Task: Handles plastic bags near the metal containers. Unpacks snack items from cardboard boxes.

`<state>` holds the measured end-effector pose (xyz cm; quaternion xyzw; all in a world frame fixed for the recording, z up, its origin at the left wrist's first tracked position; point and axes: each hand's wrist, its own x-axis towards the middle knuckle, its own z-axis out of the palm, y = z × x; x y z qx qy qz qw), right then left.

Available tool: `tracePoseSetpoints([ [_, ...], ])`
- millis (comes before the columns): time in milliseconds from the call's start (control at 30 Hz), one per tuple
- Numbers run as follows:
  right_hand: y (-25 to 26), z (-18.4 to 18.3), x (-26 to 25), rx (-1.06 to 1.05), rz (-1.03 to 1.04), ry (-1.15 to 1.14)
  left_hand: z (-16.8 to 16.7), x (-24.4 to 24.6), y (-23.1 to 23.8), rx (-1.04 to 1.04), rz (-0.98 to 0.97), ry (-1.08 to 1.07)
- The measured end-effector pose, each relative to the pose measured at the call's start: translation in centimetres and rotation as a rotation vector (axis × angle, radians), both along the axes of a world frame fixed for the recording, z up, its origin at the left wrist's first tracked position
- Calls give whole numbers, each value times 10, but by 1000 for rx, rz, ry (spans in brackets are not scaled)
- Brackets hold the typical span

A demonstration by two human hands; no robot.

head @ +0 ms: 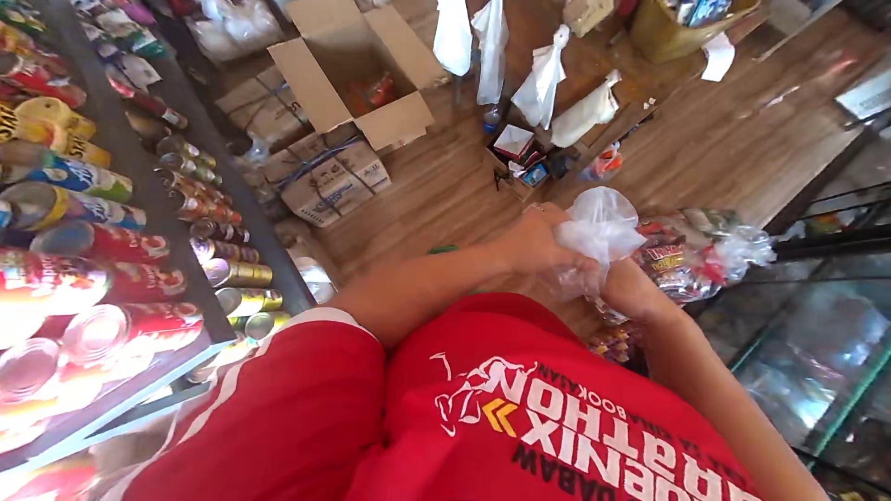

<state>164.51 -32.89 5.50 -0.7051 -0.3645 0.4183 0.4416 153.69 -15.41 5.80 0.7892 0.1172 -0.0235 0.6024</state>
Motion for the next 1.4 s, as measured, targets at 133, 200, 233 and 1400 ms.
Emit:
tracePoseSetpoints([
  [133, 6, -14, 39, 25, 108, 258, -18, 9, 32, 53, 99, -2],
  [200, 14, -16, 52, 35, -60, 161, -27, 20, 64, 86, 198, 53],
  [233, 23, -14, 55, -13, -126, 39, -30, 28, 82, 93, 232, 108],
  [1400, 372, -436, 395, -1064, -621, -93, -408, 121, 267, 1, -181, 970],
])
